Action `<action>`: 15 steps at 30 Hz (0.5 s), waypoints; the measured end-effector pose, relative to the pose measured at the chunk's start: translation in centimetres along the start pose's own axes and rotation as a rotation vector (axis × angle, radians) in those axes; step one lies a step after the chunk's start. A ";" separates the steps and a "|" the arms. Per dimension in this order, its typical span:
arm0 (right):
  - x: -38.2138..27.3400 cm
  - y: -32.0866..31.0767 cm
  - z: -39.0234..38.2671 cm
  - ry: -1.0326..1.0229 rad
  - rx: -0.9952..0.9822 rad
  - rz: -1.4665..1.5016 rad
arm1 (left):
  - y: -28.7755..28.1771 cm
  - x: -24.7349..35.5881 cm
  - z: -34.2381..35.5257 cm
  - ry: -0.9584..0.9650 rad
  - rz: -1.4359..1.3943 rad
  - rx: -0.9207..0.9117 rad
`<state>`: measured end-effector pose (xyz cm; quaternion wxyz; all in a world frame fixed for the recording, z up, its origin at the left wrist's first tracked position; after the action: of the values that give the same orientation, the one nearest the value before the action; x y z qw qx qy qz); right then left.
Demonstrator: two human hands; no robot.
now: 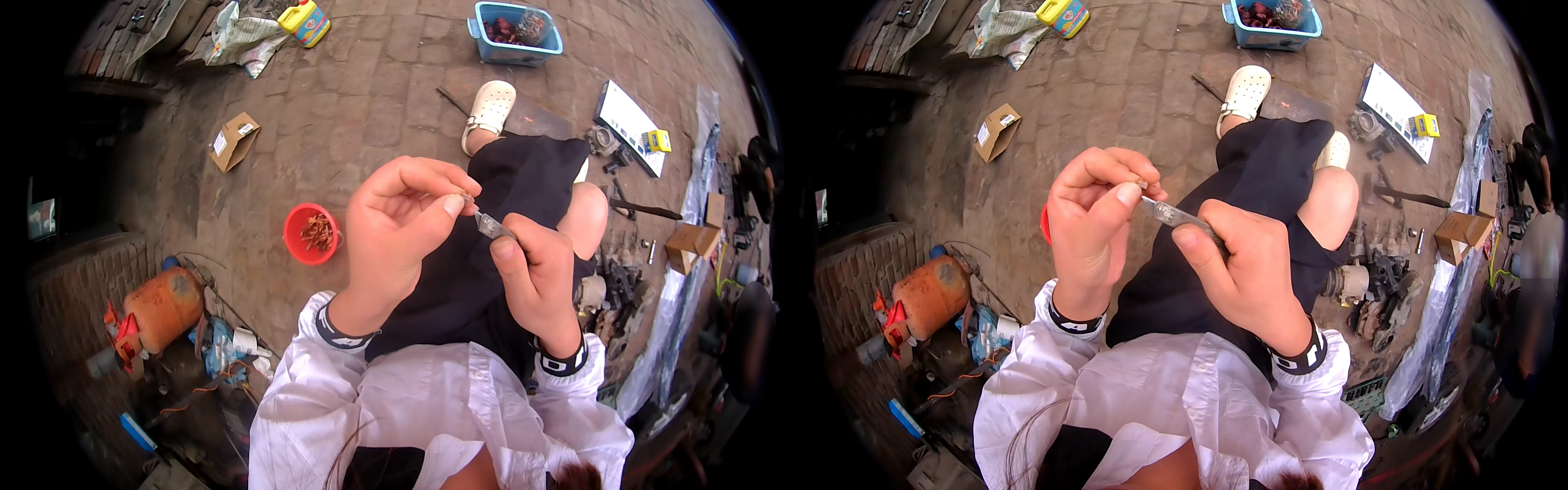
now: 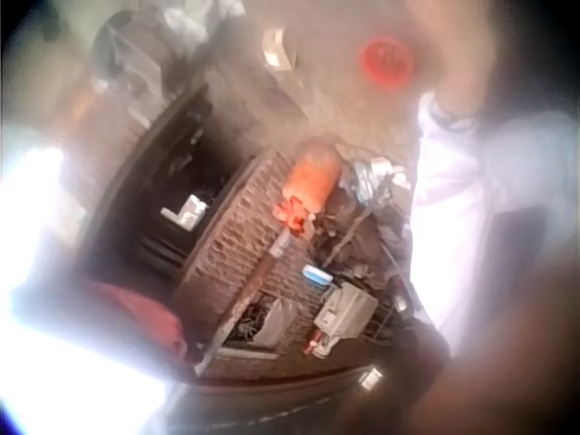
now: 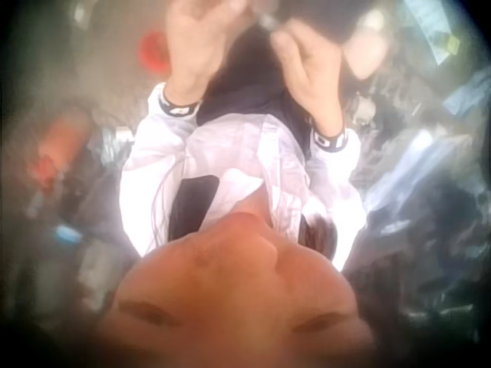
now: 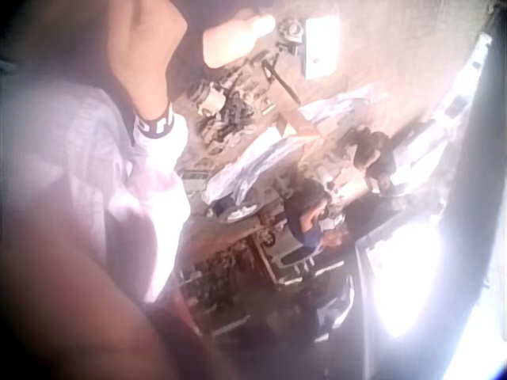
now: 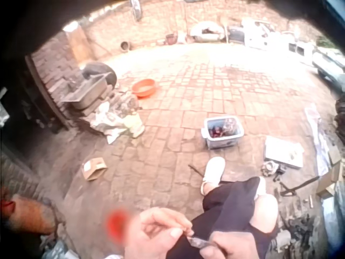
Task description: The person sits on the ground and uses a knife to scrape and sharpen small metal rods. They repeatedly scrape the rods against a flat metal plate, occasionally inspecting the edges and placing finished pieces into a blue container.
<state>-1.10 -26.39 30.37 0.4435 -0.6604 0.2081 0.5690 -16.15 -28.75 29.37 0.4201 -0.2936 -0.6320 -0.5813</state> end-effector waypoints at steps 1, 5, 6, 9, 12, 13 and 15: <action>0.1 0.2 0.2 0.015 0.002 0.003 | -0.1 0.0 0.1 0.012 0.016 0.009; 0.3 0.9 1.3 0.039 -0.001 -0.002 | -0.7 0.1 0.3 0.060 0.066 0.046; 0.5 1.1 1.4 0.052 -0.014 -0.007 | -0.9 0.1 0.3 0.072 0.076 0.054; 0.5 1.5 1.9 0.067 -0.030 -0.024 | -1.6 0.3 0.5 0.106 0.085 0.055; 0.4 1.8 2.5 0.069 -0.038 -0.035 | -2.0 0.6 0.7 0.117 0.095 0.069; 0.3 1.9 2.7 0.067 -0.042 -0.040 | -2.2 0.7 0.7 0.138 0.083 0.049; 0.3 2.3 3.0 0.067 -0.050 -0.051 | -2.8 0.9 0.8 0.178 0.059 0.008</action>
<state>-4.52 -25.02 29.37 0.4339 -0.6950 0.1917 0.5403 -19.10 -28.52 28.78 0.4928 -0.2573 -0.5856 -0.5899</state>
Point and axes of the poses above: each hand's wrist, its own z-axis towards the middle knuckle, its own y-axis out of the palm, x = y × z, the point moved 6 cm from there along z, towards the middle knuckle, and after that the axes turned 4 degrees about -x, right-handed, at the moved point
